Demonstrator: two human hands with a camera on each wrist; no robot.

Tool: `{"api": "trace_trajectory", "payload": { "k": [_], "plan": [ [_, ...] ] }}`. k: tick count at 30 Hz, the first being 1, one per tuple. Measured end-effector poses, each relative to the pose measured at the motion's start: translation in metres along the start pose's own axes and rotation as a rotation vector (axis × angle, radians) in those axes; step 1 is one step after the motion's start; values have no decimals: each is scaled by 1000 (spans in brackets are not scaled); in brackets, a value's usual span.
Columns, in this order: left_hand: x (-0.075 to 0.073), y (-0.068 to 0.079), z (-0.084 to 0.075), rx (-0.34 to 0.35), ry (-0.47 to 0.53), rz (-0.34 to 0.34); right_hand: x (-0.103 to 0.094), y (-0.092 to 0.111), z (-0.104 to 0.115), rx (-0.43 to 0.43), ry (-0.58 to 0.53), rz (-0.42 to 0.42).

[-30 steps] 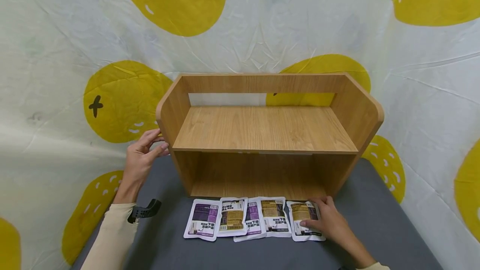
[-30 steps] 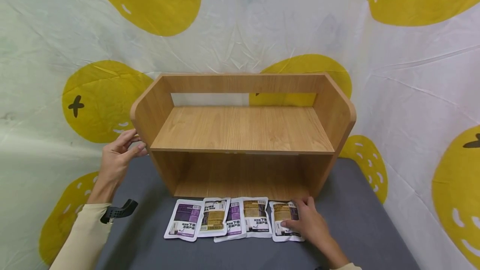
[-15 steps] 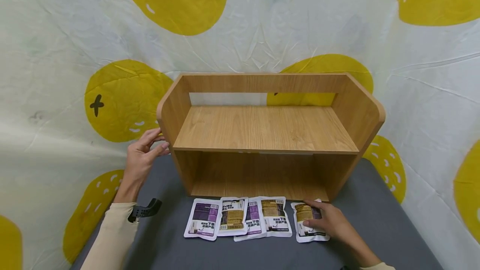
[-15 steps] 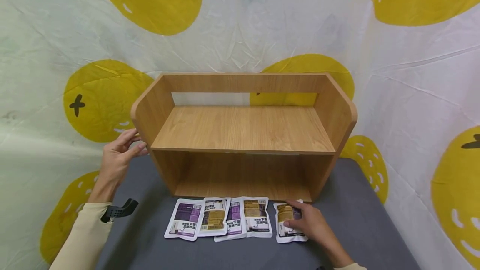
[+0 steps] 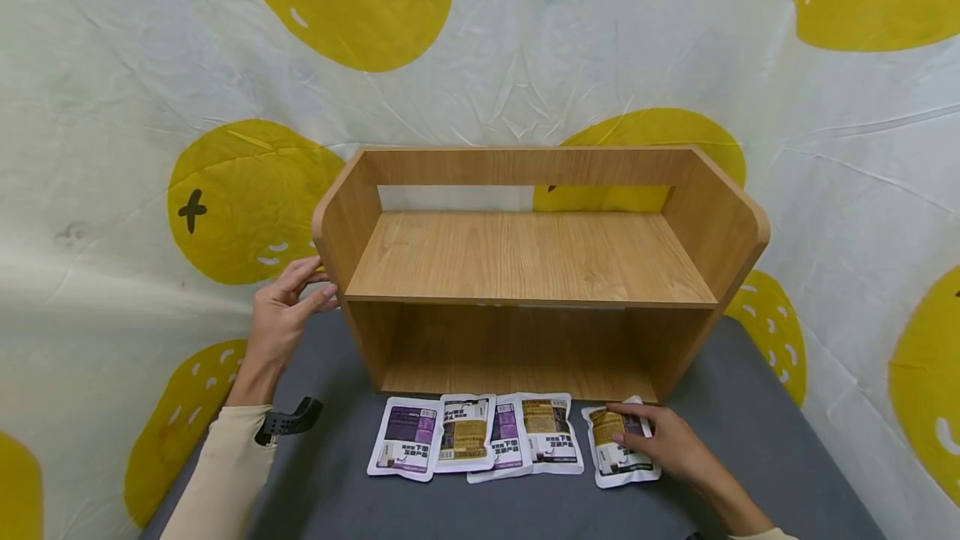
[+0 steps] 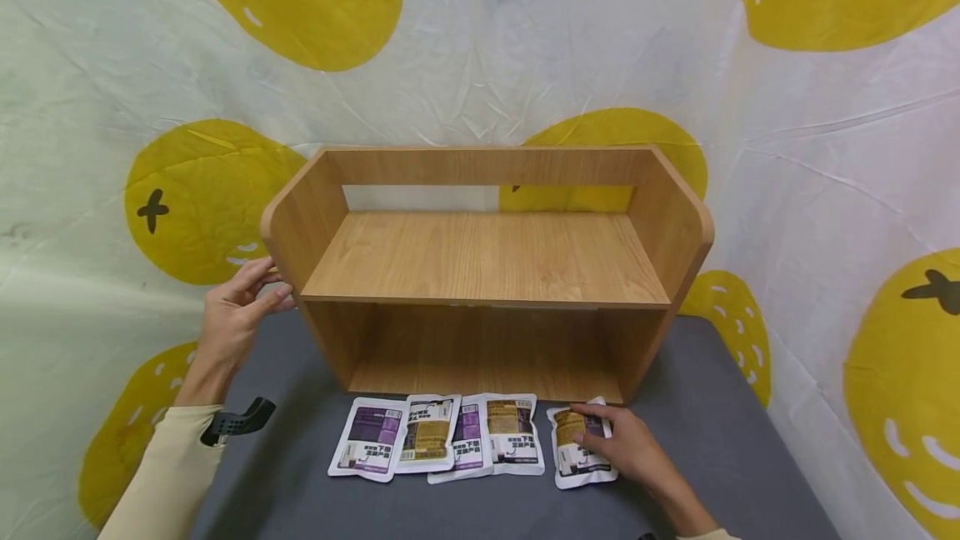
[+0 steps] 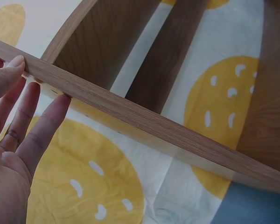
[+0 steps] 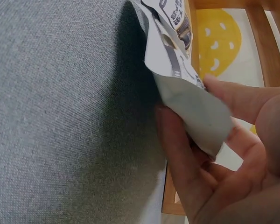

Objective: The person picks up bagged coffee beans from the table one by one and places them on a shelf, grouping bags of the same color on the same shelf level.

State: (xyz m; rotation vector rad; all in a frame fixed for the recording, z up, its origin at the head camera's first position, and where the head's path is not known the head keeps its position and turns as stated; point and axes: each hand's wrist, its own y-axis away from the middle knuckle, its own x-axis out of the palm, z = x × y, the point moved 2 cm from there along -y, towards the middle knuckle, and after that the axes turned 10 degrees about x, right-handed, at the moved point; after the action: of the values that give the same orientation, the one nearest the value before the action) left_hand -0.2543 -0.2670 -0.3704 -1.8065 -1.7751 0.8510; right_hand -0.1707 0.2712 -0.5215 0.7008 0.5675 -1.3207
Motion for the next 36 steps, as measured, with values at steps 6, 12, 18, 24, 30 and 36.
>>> {"api": "trace_trajectory", "payload": {
  "k": [6, 12, 18, 24, 30, 36],
  "plan": [
    [0, 0, 0, 2, 10, 0, -2, 1, -2, -75, -42, 8],
    [-1, 1, 1, -1, 3, -3, -6, 3, -3, -65, -106, -19],
    [-1, 1, 1, -9, -17, -4, -17, 7, 9, 33, -97, -2],
    [-1, 0, 0, -10, -26, -5, -29, 13, 21, -7, -200, 42],
    [0, 0, 1, 4, -4, -2, -35, 18, 33, -20, -328, 52],
    [-1, 0, 2, 5, -6, -1, -42, 22, 46, -16, -393, 65]
  ]
}}
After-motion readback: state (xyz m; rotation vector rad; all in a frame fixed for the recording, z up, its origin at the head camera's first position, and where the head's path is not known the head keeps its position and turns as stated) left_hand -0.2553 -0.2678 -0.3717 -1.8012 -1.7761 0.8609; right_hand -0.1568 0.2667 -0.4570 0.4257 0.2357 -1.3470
